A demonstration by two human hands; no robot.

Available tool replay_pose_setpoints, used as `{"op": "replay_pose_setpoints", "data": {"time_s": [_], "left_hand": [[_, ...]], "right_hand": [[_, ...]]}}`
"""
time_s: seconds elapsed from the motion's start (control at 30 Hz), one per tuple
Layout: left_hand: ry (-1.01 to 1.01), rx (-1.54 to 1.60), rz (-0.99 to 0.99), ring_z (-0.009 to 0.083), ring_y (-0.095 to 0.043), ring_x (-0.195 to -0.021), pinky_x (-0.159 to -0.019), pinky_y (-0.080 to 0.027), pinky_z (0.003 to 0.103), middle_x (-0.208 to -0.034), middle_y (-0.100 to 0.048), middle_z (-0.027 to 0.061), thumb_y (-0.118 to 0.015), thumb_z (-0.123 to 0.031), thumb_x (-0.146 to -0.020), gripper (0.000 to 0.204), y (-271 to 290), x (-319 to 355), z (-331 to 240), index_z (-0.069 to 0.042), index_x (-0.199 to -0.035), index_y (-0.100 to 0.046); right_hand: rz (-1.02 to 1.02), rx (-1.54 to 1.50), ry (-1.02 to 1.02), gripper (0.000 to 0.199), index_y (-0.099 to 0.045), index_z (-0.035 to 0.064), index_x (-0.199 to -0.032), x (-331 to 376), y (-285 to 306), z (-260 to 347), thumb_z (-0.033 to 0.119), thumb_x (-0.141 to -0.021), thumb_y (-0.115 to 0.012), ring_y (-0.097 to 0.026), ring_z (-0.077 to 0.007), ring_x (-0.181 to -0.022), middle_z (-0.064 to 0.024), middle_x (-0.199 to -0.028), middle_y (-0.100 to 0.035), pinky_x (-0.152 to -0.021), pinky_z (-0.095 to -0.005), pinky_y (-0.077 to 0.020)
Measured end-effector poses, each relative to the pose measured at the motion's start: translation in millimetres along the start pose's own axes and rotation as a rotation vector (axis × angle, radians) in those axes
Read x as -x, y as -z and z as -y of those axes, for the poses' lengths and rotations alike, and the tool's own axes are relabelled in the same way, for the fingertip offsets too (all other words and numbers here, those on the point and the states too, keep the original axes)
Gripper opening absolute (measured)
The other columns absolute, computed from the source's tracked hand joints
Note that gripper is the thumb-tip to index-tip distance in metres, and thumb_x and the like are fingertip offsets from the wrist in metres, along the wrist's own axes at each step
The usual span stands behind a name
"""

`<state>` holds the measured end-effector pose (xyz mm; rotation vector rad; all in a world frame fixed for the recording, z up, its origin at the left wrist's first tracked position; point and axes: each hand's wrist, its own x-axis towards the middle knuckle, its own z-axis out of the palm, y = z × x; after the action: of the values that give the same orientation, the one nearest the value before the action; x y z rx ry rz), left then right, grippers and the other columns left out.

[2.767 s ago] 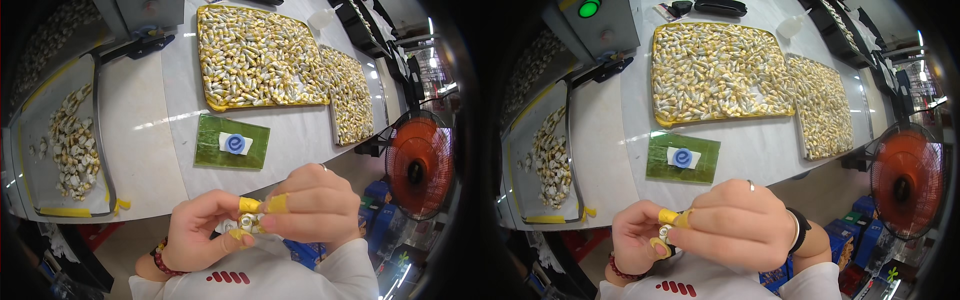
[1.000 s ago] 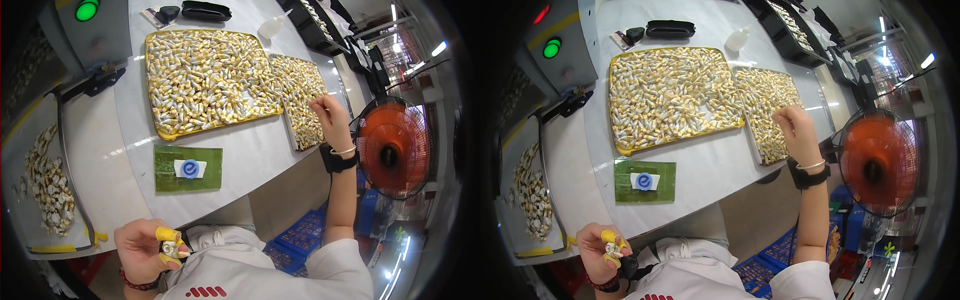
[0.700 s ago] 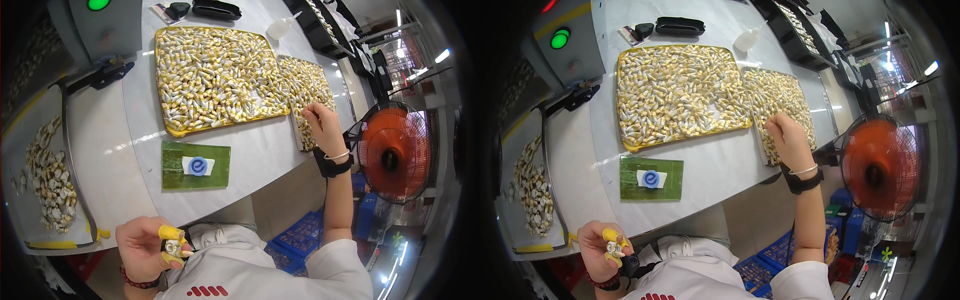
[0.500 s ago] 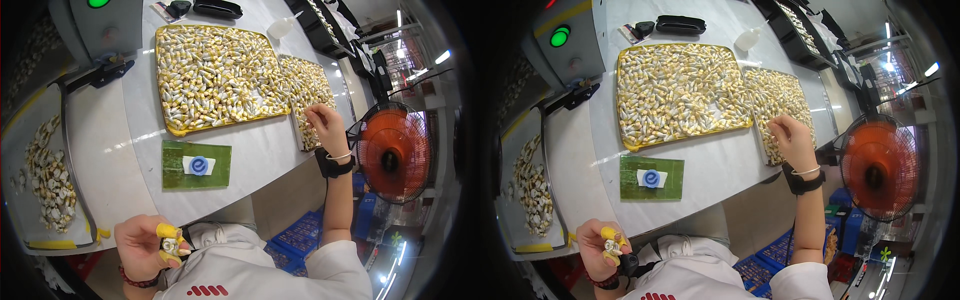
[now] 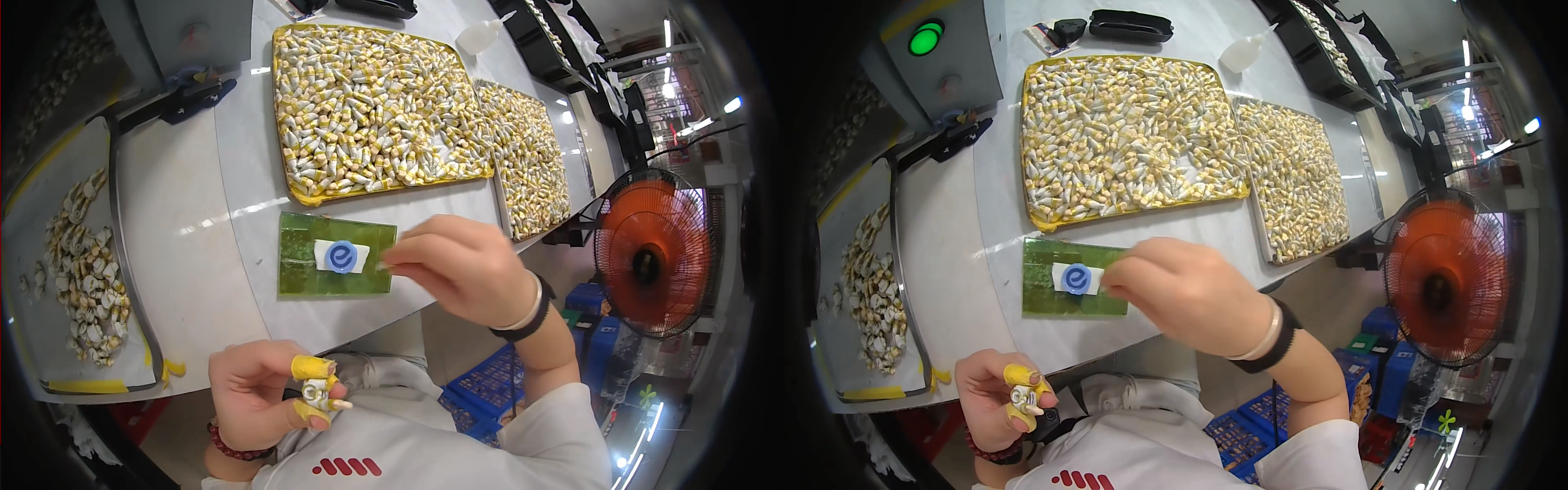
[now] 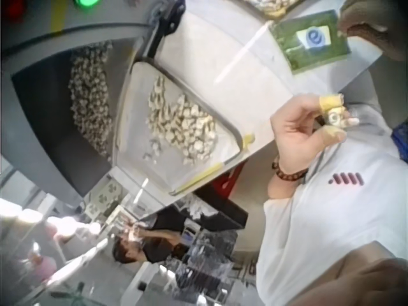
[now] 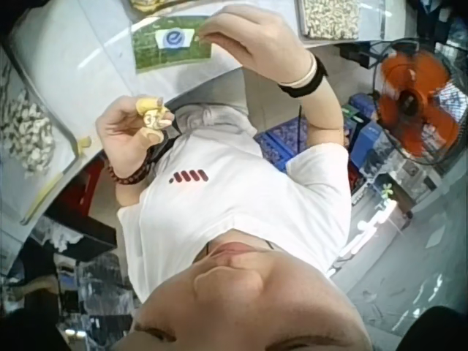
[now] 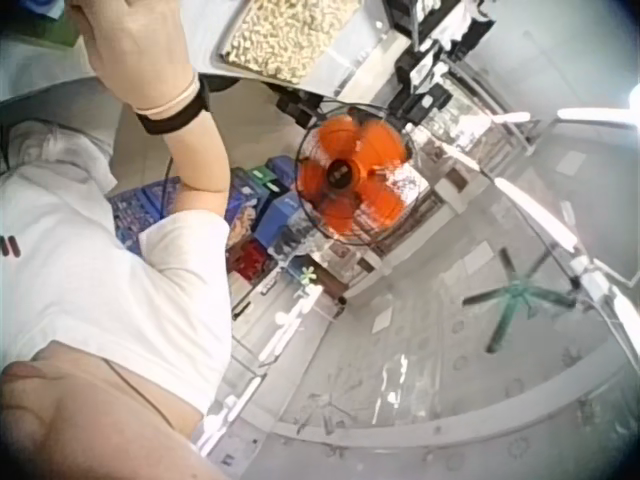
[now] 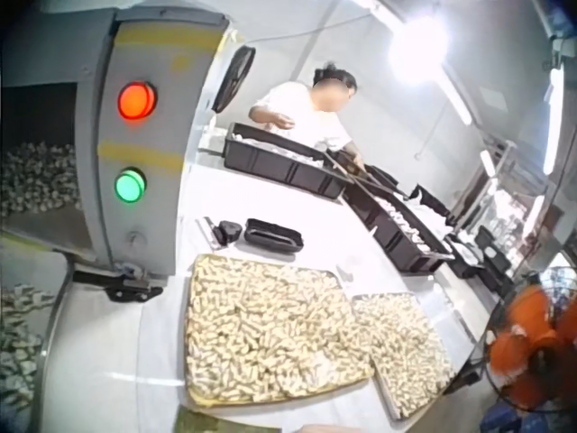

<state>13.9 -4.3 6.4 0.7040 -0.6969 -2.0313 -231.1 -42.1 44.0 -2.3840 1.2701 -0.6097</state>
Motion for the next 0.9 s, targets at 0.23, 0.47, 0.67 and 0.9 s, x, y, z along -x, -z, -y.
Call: {"op": "replay_pose_setpoints", "data": {"time_s": [0.23, 0.47, 0.67, 0.9], "left_hand": [[-0.045, 0.001, -0.029, 0.0189, -0.066, -0.07, -0.063, -0.054, 0.026, -0.082, -0.063, 0.0131, -0.084, -0.023, -0.064, 0.044, 7, 10, -1, 0.002, -0.088, -0.056], [-0.118, 0.106, -0.06, 0.0209, -0.066, -0.076, -0.07, -0.055, 0.031, -0.087, -0.066, 0.0156, -0.083, -0.007, -0.062, 0.039, 4, 6, 4, 0.006, -0.091, -0.061], [-0.407, -0.453, -0.01, 0.0164, -0.061, -0.069, -0.059, -0.049, 0.025, -0.079, -0.063, 0.0114, -0.085, -0.022, -0.063, 0.041, 3, 1, 11, -0.001, -0.087, -0.058], [-0.545, -0.61, 0.109, 0.0188, -0.062, -0.071, -0.057, -0.05, 0.026, -0.08, -0.064, 0.0114, -0.082, -0.01, -0.066, 0.031, -8, -8, 9, -0.002, -0.086, -0.059]], "right_hand": [[0.109, 0.167, 0.101, 0.015, -0.061, 0.004, -0.082, -18, -20, -2, 0.001, -0.069, -0.068, -0.051, -0.0212, -0.066, -0.0053, -0.073, -0.052, -0.057, -0.0316, -0.0446], [0.031, 0.161, 0.091, 0.017, -0.06, 0.0033, -0.082, -17, -30, 6, 0.0, -0.068, -0.068, -0.051, -0.0222, -0.065, -0.0064, -0.071, -0.052, -0.057, -0.0308, -0.0441], [-0.194, -0.303, -0.096, 0.023, -0.065, 0.0012, -0.084, -6, -13, 32, -0.01, -0.064, -0.068, -0.058, -0.0213, -0.062, -0.0085, -0.073, -0.061, -0.056, -0.0294, -0.0462], [-0.143, -0.565, -0.037, 0.029, -0.065, 0.0026, -0.094, 15, -9, 55, -0.008, -0.067, -0.07, -0.06, -0.022, -0.068, -0.0066, -0.079, -0.062, -0.059, -0.0302, -0.0477]]}}
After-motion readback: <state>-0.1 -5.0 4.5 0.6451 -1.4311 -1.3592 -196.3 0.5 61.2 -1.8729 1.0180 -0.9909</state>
